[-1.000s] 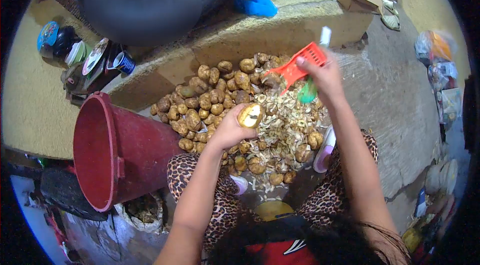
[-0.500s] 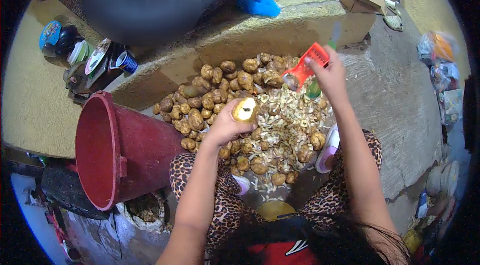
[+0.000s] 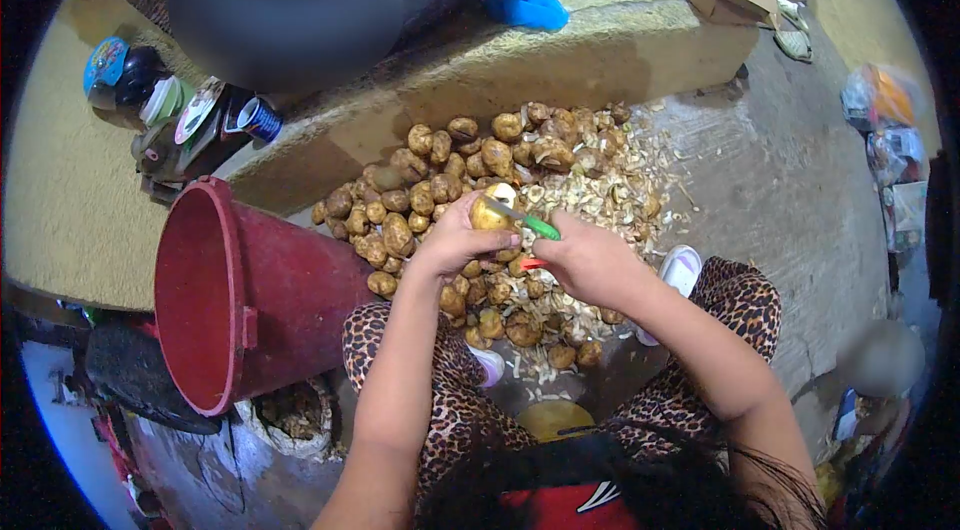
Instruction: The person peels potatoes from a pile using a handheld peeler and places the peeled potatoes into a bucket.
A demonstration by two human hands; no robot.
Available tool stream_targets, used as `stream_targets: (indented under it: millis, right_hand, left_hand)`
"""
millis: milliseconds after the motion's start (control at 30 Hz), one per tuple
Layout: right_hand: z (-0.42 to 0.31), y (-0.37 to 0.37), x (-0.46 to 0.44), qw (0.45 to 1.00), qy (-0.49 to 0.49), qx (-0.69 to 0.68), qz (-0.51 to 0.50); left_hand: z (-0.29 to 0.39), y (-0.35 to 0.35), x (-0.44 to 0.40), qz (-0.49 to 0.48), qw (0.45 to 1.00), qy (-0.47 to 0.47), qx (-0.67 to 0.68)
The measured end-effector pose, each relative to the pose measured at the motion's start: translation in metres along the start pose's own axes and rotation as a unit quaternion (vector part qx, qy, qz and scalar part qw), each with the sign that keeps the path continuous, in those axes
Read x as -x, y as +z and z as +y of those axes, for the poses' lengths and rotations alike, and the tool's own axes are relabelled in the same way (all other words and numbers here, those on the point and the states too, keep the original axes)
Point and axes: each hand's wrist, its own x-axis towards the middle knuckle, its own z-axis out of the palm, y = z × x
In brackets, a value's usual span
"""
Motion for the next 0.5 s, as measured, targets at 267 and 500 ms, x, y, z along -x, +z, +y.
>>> stream_targets:
  millis: [267,500]
  right_hand:
    - [-0.007,0.002,0.007,0.999,-0.024,0.032,0.009]
    - [0.003,0.017,0.005,0.999,0.021,0.032,0.003]
  left_hand:
    - [-0.007,-0.002,-0.004,-0.011,1.000,-0.010,-0.004]
    - [0.003,0.019,0.001,0.051,0.993,0.041,-0.101]
